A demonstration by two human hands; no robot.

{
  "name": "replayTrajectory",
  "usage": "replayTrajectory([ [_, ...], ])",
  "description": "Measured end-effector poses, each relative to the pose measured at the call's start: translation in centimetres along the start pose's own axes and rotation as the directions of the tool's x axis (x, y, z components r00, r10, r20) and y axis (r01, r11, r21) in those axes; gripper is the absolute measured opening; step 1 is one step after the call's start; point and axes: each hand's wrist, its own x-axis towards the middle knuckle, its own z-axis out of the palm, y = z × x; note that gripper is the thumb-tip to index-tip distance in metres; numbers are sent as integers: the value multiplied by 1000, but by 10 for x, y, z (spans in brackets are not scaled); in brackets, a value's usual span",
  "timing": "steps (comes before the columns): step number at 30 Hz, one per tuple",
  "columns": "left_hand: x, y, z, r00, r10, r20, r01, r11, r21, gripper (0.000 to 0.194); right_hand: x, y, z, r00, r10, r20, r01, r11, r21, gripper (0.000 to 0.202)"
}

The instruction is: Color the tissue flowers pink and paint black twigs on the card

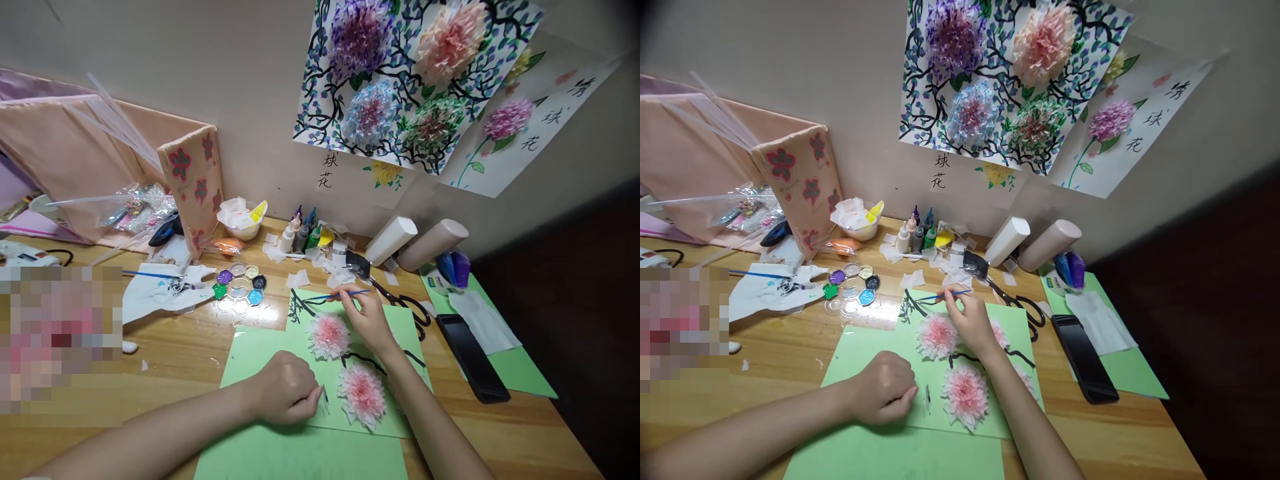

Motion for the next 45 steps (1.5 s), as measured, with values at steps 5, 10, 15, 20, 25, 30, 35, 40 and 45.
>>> replayTrajectory([
  [5,1,0,-1,1000,12,3,-12,1000,9,34,1,-1,2,1000,12,12,-12,1000,-10,27],
  [10,0,0,-1,1000,5,4,-4,1000,-3,32,1,-3,-2,1000,22,11,-21,999,-40,27],
  [15,-1,-1,0,1000,0,8,0,1000,-9,31,-1,-5,-5,1000,13,-13,-14,999,-48,27],
  [20,0,0,-2,1000,5,19,-5,1000,3,32,0,-5,-1,1000,-8,20,9,999,-41,27],
  [25,1,0,-3,1000,11,15,-12,1000,8,32,0,-4,-11,1000,-2,9,2,995,-97,27],
  [30,0,-1,-1,1000,11,11,-11,1000,-2,32,-1,-4,-25,997,-11,-70,5,996,-86,28],
  [35,0,-1,-1,1000,7,7,-7,1000,-6,33,0,-3,-30,998,27,-54,-33,995,-98,28],
  [40,0,-1,-2,1000,7,14,-7,1000,-10,33,2,1,-32,999,35,-40,-40,989,-142,26],
  [45,2,0,-3,1000,14,16,-14,1000,-7,35,1,-4,-29,998,-14,-54,8,993,-122,25],
])
